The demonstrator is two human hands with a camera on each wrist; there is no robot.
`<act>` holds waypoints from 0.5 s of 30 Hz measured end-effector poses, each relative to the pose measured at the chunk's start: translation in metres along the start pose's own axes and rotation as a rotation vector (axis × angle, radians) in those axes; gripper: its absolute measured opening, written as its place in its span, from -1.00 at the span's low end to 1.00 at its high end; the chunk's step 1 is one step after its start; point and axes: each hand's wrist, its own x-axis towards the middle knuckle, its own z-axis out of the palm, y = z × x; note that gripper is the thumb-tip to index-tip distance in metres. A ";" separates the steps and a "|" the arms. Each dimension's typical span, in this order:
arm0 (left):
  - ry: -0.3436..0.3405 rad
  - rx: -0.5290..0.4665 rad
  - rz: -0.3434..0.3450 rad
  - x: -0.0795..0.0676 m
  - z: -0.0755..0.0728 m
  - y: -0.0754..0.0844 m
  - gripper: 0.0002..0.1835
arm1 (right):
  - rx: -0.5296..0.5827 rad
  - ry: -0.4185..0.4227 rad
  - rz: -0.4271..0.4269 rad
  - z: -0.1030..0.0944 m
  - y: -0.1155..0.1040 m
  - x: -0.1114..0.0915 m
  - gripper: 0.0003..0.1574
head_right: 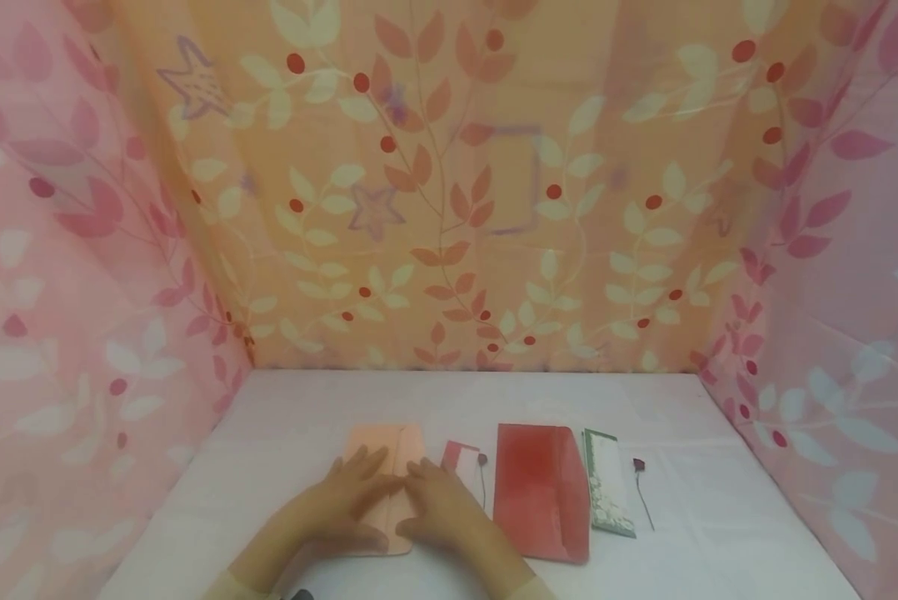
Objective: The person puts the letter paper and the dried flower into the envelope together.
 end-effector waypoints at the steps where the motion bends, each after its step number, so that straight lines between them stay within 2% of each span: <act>1: -0.002 -0.002 -0.005 0.000 0.000 0.000 0.06 | 0.002 -0.004 0.004 -0.001 -0.001 0.000 -0.03; 5: -0.004 -0.006 -0.016 0.001 0.000 0.000 0.07 | 0.010 -0.014 0.015 0.000 0.000 0.001 -0.03; 15: 0.035 -0.056 -0.007 0.001 -0.010 -0.004 -0.09 | -0.018 -0.021 0.035 0.002 0.000 0.003 -0.04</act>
